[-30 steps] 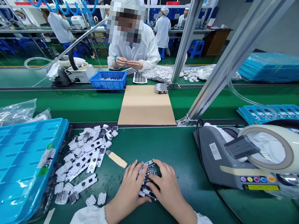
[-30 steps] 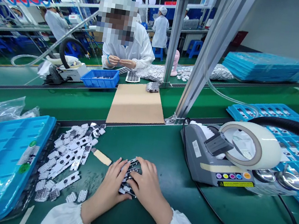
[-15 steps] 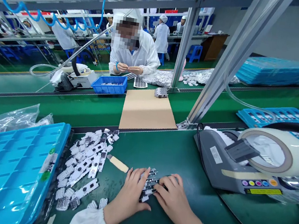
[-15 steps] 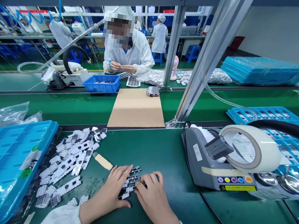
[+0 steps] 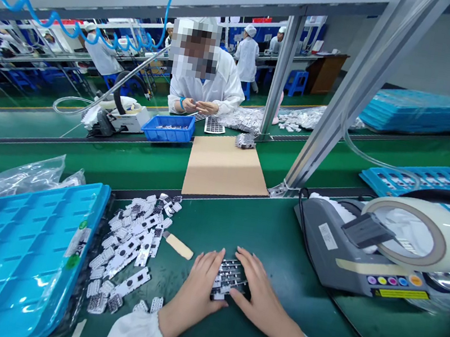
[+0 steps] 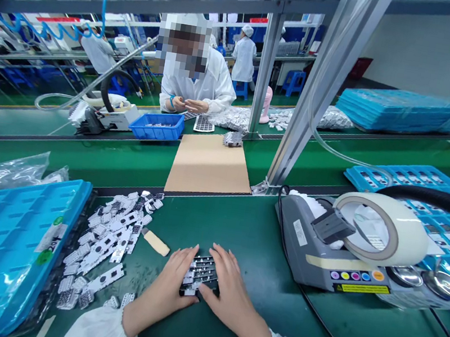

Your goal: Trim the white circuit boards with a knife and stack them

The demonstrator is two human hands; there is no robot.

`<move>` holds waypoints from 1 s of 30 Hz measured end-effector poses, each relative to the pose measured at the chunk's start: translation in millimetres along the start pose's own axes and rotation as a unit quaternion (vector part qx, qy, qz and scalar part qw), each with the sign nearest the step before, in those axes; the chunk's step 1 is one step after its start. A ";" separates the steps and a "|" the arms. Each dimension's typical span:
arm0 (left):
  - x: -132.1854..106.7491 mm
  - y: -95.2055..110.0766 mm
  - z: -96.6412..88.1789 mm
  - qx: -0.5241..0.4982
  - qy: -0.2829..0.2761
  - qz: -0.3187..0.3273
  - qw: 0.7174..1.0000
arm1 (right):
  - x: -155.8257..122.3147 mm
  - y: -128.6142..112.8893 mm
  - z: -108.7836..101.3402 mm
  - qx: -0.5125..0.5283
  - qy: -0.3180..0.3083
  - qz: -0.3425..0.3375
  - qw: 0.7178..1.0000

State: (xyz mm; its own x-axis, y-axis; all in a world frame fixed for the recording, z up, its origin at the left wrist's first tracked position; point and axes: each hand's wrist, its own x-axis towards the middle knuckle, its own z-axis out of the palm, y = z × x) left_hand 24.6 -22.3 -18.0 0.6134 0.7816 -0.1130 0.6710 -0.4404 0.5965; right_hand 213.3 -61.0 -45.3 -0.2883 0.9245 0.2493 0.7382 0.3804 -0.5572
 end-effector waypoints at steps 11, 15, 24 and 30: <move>-7.9 -8.9 11.3 -0.041 0.045 -0.003 0.998 | -0.5 5.3 19.1 0.129 0.025 0.056 0.990; -7.5 -7.8 18.4 -0.025 0.048 -0.006 0.999 | 0.4 0.3 32.2 0.174 0.059 0.091 0.979; -1.5 -5.7 23.3 -0.004 0.048 -0.013 0.999 | -5.8 -17.9 33.2 0.183 0.024 0.067 0.980; 3.6 -3.9 17.8 0.010 0.035 -0.034 0.999 | 7.9 -4.2 7.7 0.112 -0.078 -0.010 0.991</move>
State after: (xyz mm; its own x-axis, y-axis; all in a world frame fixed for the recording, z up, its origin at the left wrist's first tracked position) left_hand 31.6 -25.7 -34.8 0.5359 0.8387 -0.0969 0.7187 -0.3929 0.5737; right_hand 203.2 -55.1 -47.1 -0.4043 0.9028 0.1463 0.5832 0.3777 -0.7192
